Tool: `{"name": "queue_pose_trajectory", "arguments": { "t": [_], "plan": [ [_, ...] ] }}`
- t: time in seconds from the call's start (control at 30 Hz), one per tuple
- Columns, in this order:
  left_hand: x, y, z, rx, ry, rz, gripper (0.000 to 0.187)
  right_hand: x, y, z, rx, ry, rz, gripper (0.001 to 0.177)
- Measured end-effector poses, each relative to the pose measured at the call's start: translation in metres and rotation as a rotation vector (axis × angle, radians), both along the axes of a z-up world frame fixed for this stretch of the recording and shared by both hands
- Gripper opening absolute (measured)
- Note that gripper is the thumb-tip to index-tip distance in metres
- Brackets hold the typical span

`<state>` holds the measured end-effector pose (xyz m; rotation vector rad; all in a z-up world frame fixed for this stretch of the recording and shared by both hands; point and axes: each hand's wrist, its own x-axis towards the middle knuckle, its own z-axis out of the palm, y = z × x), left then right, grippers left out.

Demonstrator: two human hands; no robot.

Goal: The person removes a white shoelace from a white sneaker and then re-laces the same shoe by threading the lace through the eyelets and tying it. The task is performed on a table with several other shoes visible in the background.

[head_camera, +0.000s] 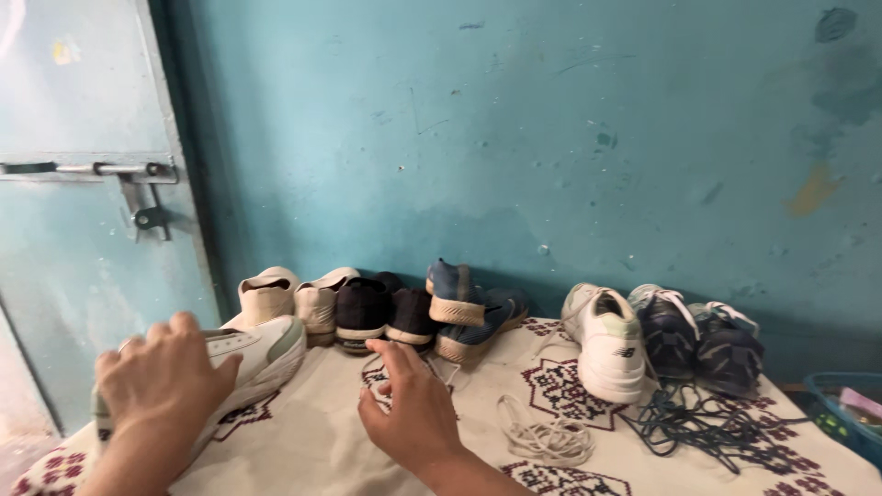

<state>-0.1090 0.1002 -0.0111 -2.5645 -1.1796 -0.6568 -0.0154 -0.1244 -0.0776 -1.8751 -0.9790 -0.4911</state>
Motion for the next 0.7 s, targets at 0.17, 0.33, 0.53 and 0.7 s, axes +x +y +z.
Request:
{"name": "queue_pose_trajectory", "arguments": {
  "t": [0.17,0.33,0.53,0.7],
  "plan": [
    [-0.023,0.016,-0.019,-0.024,0.247,-0.052,0.019,-0.015,0.028,-0.006,-0.062,0.104,0.026,0.053],
    [-0.02,-0.003,-0.023,0.1,0.11,-0.137,0.018,-0.006,0.031,-0.013,-0.096,0.142,-0.011,0.048],
    [0.008,-0.059,-0.011,0.097,0.029,-0.302,0.011,0.022,0.01,-0.023,-0.061,0.151,-0.087,0.035],
    [0.037,-0.116,-0.03,0.072,-0.152,-0.49,0.004,0.045,-0.027,-0.035,-0.128,0.158,-0.235,0.029]
  ]
}}
